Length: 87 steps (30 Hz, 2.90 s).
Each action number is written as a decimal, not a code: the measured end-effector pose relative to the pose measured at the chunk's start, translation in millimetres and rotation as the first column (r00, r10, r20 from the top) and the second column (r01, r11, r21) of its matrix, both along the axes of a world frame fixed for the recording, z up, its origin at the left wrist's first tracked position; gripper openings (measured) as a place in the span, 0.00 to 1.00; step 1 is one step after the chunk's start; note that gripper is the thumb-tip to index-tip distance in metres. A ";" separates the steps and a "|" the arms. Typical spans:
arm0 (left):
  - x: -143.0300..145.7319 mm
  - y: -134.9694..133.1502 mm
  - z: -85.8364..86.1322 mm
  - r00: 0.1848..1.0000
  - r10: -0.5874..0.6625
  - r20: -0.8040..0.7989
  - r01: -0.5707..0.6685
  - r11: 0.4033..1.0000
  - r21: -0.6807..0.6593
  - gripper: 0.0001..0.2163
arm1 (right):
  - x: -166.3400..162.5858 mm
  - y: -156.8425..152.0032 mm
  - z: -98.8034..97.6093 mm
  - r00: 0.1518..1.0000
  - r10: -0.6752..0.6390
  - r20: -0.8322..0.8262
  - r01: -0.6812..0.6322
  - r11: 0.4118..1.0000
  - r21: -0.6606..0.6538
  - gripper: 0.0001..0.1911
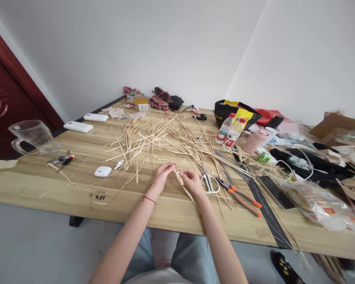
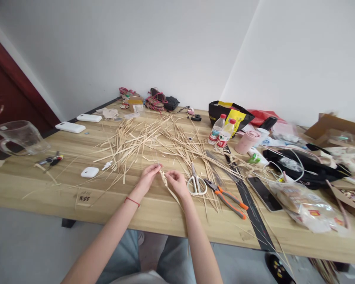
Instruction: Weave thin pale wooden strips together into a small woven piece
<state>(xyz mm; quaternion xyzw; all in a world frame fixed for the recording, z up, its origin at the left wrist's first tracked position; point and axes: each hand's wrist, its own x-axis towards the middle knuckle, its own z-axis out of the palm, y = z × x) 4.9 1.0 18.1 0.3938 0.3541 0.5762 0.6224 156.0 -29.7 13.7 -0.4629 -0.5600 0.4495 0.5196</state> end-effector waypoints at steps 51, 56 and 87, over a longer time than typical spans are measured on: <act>-6.3 4.6 -8.5 0.898 -0.008 -0.439 0.132 0.958 0.253 0.11 | 15.8 2.8 0.5 0.971 -0.057 0.233 0.027 0.991 0.129 0.13; -5.1 4.5 -7.9 0.911 0.027 -0.412 0.087 0.963 0.256 0.11 | 14.9 1.5 -0.8 0.981 0.099 0.168 -0.112 0.991 0.070 0.20; 9.4 -1.5 -18.4 0.965 0.084 -0.248 -0.062 0.994 0.094 0.12 | -2.6 -4.9 -10.9 0.763 -0.346 0.547 0.132 0.911 0.392 0.09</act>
